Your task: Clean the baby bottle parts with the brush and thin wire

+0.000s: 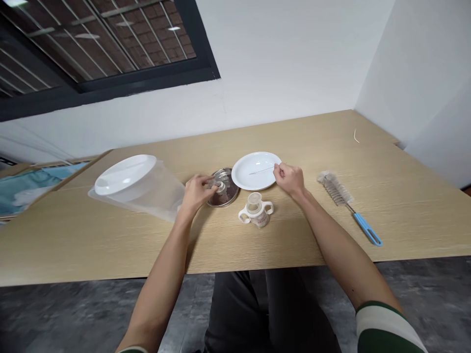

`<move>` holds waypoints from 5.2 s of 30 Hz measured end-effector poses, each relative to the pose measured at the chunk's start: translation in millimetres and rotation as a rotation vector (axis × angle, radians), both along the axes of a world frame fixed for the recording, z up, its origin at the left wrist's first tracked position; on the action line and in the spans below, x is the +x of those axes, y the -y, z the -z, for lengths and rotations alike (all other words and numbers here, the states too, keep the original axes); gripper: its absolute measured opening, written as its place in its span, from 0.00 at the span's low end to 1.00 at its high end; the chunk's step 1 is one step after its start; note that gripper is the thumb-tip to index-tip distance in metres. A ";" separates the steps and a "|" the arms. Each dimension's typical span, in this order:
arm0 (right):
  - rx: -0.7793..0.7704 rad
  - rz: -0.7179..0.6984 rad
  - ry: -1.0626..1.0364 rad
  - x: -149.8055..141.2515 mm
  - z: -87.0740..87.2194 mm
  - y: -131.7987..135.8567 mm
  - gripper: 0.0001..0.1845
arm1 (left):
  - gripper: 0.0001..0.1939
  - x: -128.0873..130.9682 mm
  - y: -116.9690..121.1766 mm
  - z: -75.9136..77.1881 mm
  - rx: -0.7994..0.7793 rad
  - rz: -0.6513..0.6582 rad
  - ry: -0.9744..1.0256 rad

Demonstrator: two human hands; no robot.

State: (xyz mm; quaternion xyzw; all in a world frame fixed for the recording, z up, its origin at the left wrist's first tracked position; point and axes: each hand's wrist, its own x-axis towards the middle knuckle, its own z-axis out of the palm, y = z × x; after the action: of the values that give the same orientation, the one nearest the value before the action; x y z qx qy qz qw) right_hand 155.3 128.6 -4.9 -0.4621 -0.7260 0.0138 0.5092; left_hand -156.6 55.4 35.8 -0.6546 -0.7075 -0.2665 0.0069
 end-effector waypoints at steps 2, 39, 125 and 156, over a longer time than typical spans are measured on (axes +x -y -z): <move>0.000 -0.009 0.000 0.4 0.6 -0.6 0.22 | 0.22 -2.1 -2.4 4.1 -0.039 0.006 -0.007; -0.022 -0.001 -0.064 2.6 -13.9 4.8 0.25 | 0.19 10.9 2.7 -3.2 0.134 0.138 0.196; -0.191 -0.692 0.174 -113.7 -145.1 48.1 0.10 | 0.18 40.8 16.6 -23.4 0.060 0.689 1.923; -0.389 -0.715 -0.012 -121.1 -145.0 56.7 0.11 | 0.18 42.6 18.6 -23.3 0.014 0.622 1.987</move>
State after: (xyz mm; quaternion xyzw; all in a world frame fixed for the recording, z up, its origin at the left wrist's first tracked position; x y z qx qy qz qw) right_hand 34.2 71.9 140.1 -0.2682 -0.8217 0.3296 0.3799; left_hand -114.0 36.8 59.1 -0.2935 -0.1928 -0.6795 -0.6442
